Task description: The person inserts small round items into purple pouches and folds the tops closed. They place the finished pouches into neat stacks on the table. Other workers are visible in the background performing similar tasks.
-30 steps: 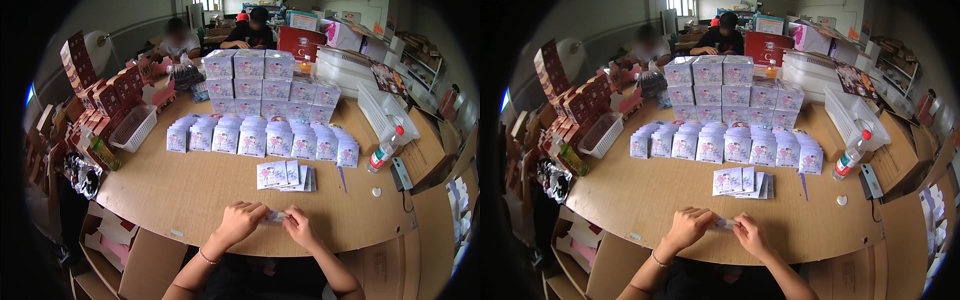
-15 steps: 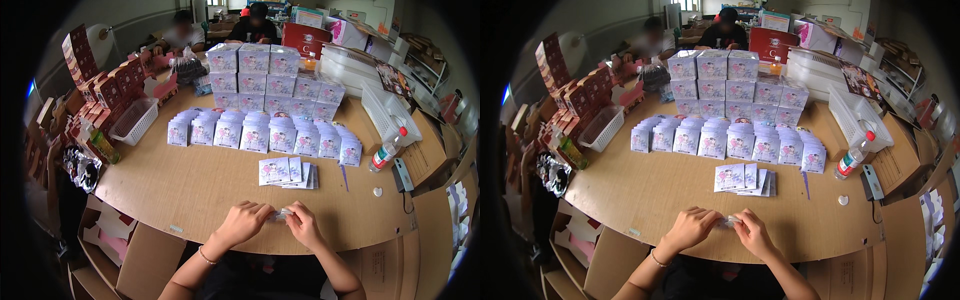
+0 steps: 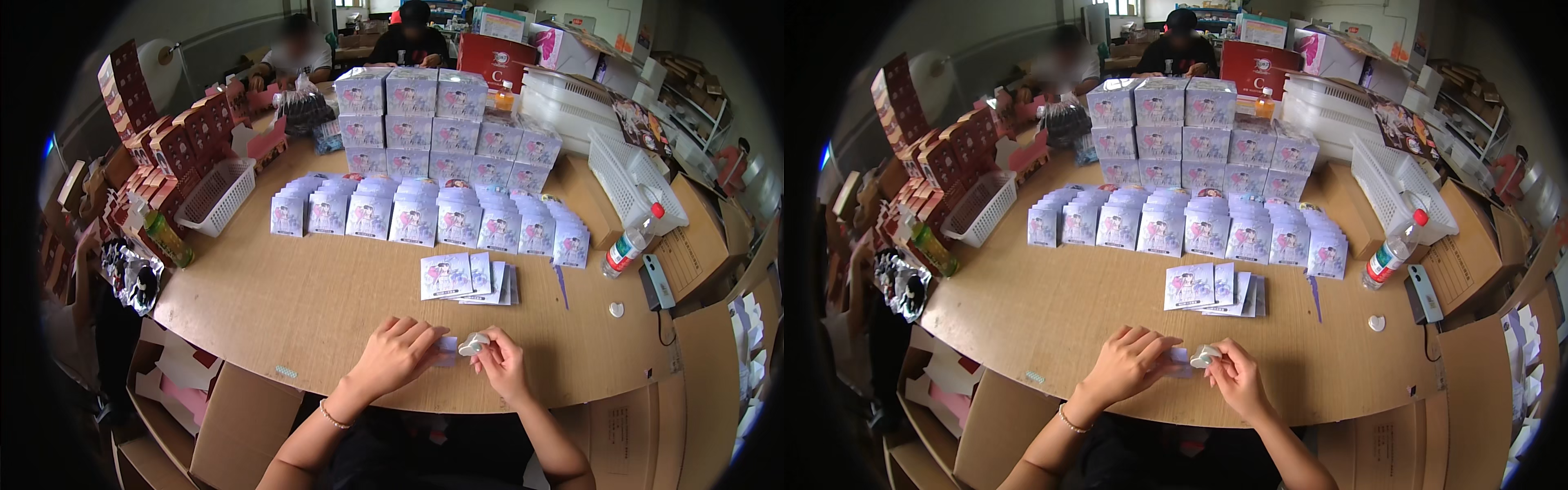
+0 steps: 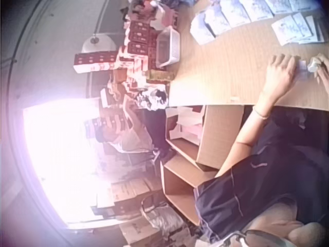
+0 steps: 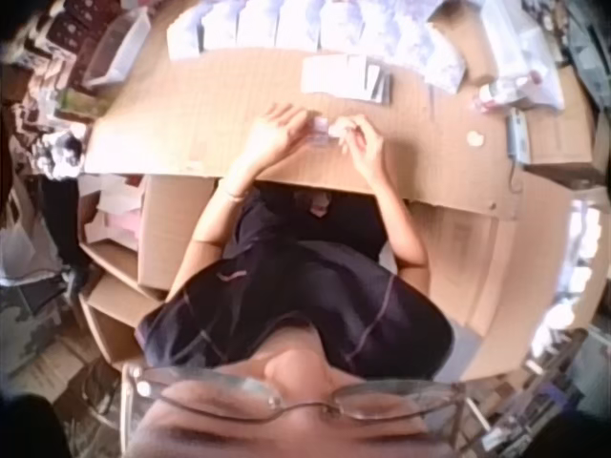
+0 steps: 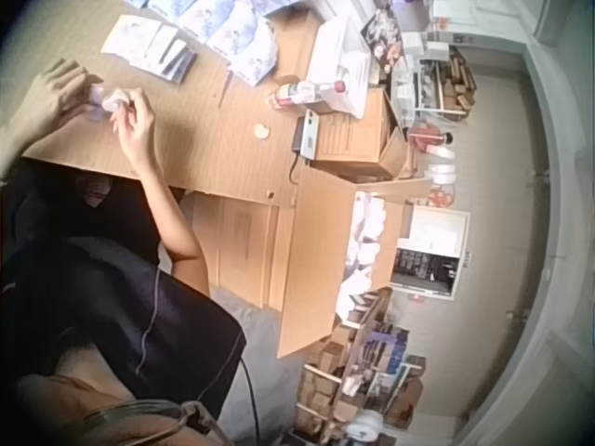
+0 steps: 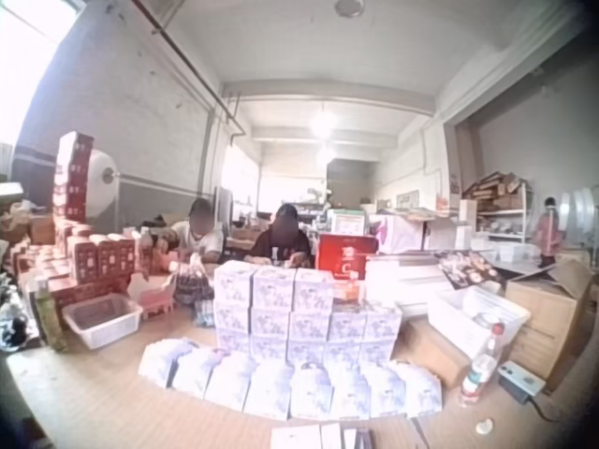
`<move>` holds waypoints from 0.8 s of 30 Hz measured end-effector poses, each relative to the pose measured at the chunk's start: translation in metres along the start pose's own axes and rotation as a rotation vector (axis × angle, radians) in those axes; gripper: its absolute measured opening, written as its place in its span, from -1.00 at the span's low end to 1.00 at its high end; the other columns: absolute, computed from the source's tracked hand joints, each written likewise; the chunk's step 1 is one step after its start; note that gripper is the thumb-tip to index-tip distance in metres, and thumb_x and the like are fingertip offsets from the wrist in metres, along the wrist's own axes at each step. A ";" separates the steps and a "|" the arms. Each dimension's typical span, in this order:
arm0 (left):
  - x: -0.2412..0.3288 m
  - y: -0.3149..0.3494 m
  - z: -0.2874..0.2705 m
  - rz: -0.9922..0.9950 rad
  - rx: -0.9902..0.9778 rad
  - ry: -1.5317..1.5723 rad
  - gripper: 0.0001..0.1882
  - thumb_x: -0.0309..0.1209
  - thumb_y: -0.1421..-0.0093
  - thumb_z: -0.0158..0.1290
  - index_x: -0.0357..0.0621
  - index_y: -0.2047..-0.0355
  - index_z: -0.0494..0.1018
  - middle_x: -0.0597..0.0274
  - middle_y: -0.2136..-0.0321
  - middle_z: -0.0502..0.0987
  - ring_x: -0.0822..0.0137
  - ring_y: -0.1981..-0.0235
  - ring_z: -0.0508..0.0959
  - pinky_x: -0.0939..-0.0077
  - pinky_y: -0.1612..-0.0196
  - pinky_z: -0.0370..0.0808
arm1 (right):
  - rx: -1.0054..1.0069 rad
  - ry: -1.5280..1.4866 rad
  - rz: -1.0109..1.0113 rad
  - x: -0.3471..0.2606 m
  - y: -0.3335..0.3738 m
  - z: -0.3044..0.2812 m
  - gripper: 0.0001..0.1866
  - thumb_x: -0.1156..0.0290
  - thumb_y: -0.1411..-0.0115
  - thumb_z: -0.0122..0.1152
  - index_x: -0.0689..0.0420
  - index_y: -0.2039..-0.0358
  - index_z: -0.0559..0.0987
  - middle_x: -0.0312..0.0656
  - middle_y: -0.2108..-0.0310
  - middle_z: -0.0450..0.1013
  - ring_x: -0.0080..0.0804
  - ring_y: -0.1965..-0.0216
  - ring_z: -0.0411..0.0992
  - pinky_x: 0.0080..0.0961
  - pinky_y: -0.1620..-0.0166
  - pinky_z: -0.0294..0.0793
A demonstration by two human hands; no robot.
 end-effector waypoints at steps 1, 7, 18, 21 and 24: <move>0.002 -0.001 -0.002 0.007 -0.021 -0.040 -0.45 -0.08 0.02 0.20 -0.02 0.05 0.41 0.30 0.28 0.49 0.26 0.19 0.49 0.30 0.14 0.38 | -0.003 -0.010 0.026 -0.001 -0.002 -0.002 -0.96 0.56 -0.24 0.02 0.26 0.31 0.40 -0.29 0.48 0.36 -0.66 0.54 0.33 -0.71 0.49 0.33; -0.008 0.006 0.029 -0.007 -0.146 -0.190 -0.01 0.25 0.05 0.05 -0.17 -0.23 0.12 0.02 -0.07 0.29 0.10 -0.18 0.23 0.17 -0.24 0.09 | 0.006 -0.098 0.195 0.011 -0.004 -0.012 -0.91 0.50 -0.28 -0.01 0.25 0.32 0.41 -0.27 0.50 0.40 -0.67 0.53 0.34 -0.71 0.48 0.35; -0.023 0.017 0.024 0.518 -0.037 -0.092 -0.59 -0.27 -0.10 0.12 -0.32 0.12 0.47 0.04 0.15 0.55 0.17 0.08 0.55 0.40 0.07 0.53 | 0.001 -0.202 0.287 -0.013 -0.001 -0.013 -0.85 0.43 -0.28 0.02 0.26 0.25 0.44 -0.23 0.47 0.44 -0.63 0.52 0.39 -0.68 0.48 0.40; -0.026 -0.012 -0.006 0.320 -0.060 0.135 -0.81 -0.36 -0.05 0.15 -0.19 0.35 0.54 0.22 0.43 0.60 0.28 0.38 0.61 0.49 0.42 0.55 | -0.055 -0.114 0.179 -0.018 -0.006 -0.016 -0.88 0.50 -0.26 0.04 0.27 0.25 0.44 -0.24 0.44 0.43 -0.64 0.48 0.40 -0.68 0.45 0.42; -0.034 -0.025 -0.008 0.195 -0.029 0.220 -0.85 -0.31 -0.01 0.18 -0.06 0.43 0.55 0.31 0.56 0.57 0.30 0.52 0.57 0.47 0.52 0.46 | -0.076 0.054 0.066 -0.015 -0.014 -0.010 -0.91 0.57 -0.23 0.05 0.29 0.25 0.44 -0.25 0.40 0.42 -0.65 0.43 0.41 -0.68 0.42 0.43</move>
Point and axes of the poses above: each hand's wrist, its own y-axis away from the middle knuckle, its own z-axis out of the palm, x = y × z, the point moved 2 cm from there along -y, towards the middle knuckle
